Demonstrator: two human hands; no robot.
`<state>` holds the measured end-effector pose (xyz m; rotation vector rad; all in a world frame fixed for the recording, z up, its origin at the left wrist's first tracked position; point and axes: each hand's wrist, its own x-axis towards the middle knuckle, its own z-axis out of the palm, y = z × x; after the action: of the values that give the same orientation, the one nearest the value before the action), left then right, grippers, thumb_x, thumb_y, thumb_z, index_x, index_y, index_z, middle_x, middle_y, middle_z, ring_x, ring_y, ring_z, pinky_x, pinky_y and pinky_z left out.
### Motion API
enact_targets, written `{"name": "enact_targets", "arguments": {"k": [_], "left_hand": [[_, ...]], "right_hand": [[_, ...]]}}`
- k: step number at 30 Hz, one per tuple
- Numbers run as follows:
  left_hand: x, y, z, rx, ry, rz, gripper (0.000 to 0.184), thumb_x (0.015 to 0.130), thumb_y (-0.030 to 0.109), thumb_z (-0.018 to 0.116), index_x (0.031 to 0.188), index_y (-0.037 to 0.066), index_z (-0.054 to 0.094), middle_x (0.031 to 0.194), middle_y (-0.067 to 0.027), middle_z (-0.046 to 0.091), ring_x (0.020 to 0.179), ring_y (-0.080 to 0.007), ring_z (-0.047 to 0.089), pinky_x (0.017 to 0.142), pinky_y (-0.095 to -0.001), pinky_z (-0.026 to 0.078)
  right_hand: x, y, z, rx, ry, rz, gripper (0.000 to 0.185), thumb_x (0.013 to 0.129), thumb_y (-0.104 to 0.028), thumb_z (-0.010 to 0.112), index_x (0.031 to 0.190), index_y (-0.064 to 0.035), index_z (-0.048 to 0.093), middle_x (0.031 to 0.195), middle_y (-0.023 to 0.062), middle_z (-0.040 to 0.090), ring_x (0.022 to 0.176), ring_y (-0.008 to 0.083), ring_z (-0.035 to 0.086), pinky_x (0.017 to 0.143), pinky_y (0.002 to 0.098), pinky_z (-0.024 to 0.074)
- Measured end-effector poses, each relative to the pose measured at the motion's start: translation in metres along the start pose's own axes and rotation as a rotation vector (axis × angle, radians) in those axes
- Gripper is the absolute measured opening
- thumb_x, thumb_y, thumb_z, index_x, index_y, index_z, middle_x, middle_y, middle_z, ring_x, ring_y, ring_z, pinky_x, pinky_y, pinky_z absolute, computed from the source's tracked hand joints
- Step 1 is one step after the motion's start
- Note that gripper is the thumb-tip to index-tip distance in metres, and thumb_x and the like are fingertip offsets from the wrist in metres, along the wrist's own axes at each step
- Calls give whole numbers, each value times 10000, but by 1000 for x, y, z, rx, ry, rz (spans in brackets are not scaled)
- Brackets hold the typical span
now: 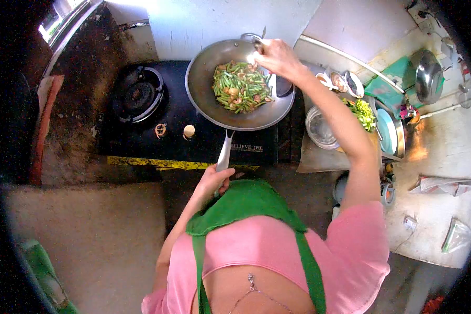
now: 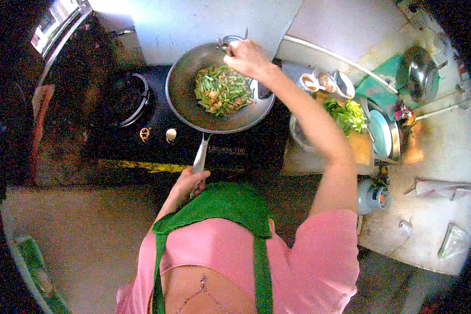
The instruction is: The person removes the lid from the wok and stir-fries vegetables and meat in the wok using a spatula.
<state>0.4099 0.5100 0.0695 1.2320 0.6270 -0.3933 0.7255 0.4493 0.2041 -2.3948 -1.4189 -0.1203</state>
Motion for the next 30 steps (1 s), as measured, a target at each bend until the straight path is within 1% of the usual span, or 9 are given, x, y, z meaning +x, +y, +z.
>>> {"name": "enact_targets", "arguments": {"k": [3, 5, 10, 13, 18, 21, 23, 25, 30], "left_hand": [[-1, -1, 5, -38, 60, -2, 226, 819, 213, 617, 862, 24, 499, 534, -4, 469, 418, -94, 426, 390, -251, 327], [-2, -2, 6, -61, 32, 17, 223, 821, 206, 611, 871, 17, 504, 533, -2, 467, 414, -92, 420, 390, -249, 325], [-1, 0, 8, -107, 20, 28, 225, 823, 191, 605, 896, 2, 508, 534, -6, 471, 404, -91, 415, 383, -248, 315], [2, -6, 5, -89, -13, 11, 238, 820, 178, 606, 924, -9, 504, 536, -13, 477, 397, -96, 417, 376, -253, 312], [8, -11, 5, -133, -30, 25, 275, 823, 170, 606, 975, -21, 481, 535, -19, 477, 394, -104, 421, 372, -262, 316], [5, -6, 5, -110, -20, 19, 288, 821, 171, 609, 987, -24, 478, 535, -21, 478, 398, -107, 428, 372, -265, 320], [5, -5, 5, -104, -20, 19, 298, 819, 175, 611, 995, -27, 479, 536, -21, 479, 401, -107, 428, 374, -266, 321], [2, -3, 5, -97, -22, 12, 308, 818, 179, 612, 1004, -29, 480, 538, -21, 480, 403, -107, 429, 376, -266, 323], [0, 3, 7, -20, 33, -11, 291, 815, 197, 617, 968, -26, 512, 537, -12, 474, 405, -107, 430, 383, -257, 329]], "right_hand": [[19, -3, 18, 58, 25, 79, 324, 726, -328, 559, 743, -9, 618, 692, 197, 614, 652, 336, 629, 634, 419, 503], [26, -8, 18, 232, -169, 102, 311, 712, -310, 558, 754, -11, 631, 724, 203, 616, 737, 363, 621, 677, 423, 498], [29, -7, 18, -176, 25, -167, 243, 738, -244, 570, 695, -6, 591, 705, 205, 609, 705, 366, 616, 674, 442, 500], [29, -4, 36, -144, 38, -224, 192, 785, -193, 551, 744, -5, 558, 653, 180, 600, 632, 339, 614, 597, 411, 491], [16, -8, 31, 1, -133, -288, 172, 787, -245, 581, 780, -74, 560, 698, 160, 614, 706, 353, 620, 620, 454, 498], [10, 4, 48, -161, 19, -458, 84, 715, -147, 578, 765, -89, 542, 681, 120, 587, 680, 308, 623, 598, 431, 505], [-15, 0, 62, -243, -121, -504, 158, 697, -93, 595, 828, -62, 512, 897, 133, 620, 727, 274, 633, 572, 355, 517], [-48, 8, 79, -200, -136, -745, 190, 670, -82, 570, 845, -58, 500, 1023, 162, 595, 757, 282, 632, 590, 350, 528], [-63, 10, 71, -221, -193, -794, 214, 673, -104, 565, 869, -50, 497, 1001, 151, 564, 714, 282, 621, 593, 355, 522]]}}
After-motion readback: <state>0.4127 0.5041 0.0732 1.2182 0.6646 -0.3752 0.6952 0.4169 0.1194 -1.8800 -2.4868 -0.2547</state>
